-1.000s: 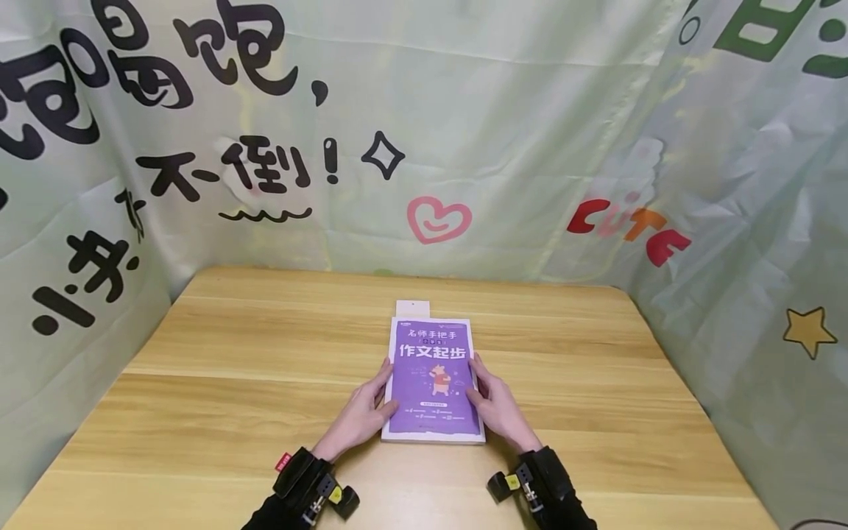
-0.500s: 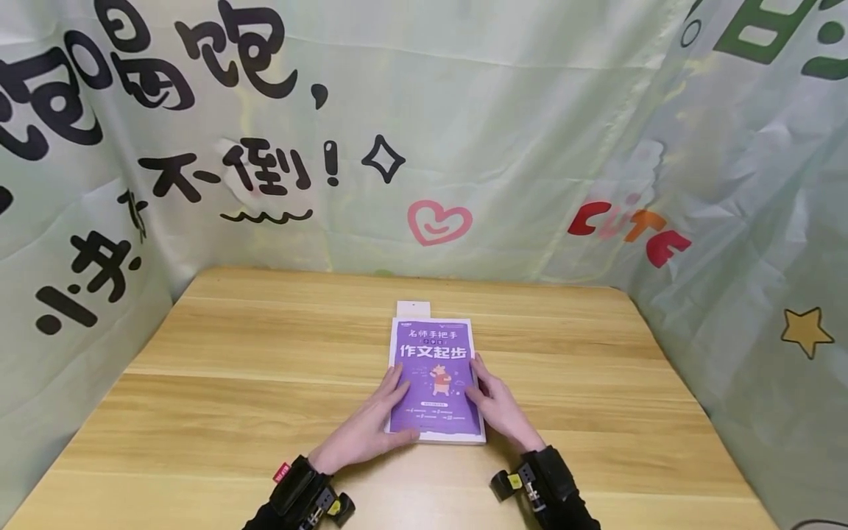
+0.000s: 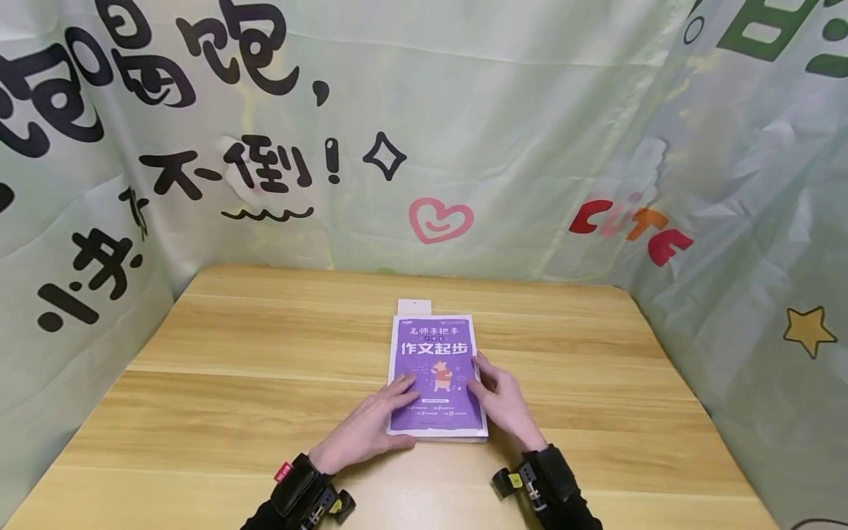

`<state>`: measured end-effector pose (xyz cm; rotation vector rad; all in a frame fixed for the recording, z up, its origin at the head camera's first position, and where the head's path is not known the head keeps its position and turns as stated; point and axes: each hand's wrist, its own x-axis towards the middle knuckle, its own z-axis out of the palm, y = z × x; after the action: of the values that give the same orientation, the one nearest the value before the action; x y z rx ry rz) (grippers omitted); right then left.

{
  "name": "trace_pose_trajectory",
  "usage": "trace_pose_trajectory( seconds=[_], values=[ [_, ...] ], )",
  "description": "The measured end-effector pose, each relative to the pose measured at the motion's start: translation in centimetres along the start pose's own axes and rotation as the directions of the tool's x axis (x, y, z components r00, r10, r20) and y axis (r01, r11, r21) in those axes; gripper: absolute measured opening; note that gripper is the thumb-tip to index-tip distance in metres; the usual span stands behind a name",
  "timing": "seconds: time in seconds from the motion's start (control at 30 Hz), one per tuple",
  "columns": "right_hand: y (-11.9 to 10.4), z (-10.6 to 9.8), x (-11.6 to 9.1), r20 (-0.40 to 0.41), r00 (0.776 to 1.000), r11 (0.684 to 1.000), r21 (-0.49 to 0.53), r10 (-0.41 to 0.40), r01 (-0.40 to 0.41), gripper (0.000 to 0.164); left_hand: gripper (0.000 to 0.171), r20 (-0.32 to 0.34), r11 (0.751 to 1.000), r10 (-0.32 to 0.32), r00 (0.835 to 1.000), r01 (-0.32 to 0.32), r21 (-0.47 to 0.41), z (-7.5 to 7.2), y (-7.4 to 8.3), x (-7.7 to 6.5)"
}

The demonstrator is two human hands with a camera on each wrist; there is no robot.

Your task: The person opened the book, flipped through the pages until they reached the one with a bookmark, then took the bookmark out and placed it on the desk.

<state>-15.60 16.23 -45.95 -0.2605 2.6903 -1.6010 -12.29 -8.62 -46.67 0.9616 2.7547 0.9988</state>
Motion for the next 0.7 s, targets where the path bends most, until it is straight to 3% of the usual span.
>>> trace_pose_trajectory(
  seconds=[0.17,0.4,0.7],
  values=[
    [-0.3,0.0,0.0,-0.126,0.992,0.999,0.048,-0.002,0.008,0.038,0.072,0.001,1.0,-0.008,1.0,0.008,-0.004,-0.06,0.03,-0.14],
    [-0.49,0.04,-0.12,-0.315,0.949,0.999,0.041,0.015,-0.003,0.024,0.065,-0.002,1.0,-0.014,1.0,0.014,-0.022,-0.17,0.06,-0.23],
    [-0.46,0.09,-0.3,-0.337,0.941,0.986,0.147,-0.02,0.073,0.026,0.071,-0.02,1.0,0.008,1.0,-0.008,-0.017,-0.23,0.64,0.0]
  ],
)
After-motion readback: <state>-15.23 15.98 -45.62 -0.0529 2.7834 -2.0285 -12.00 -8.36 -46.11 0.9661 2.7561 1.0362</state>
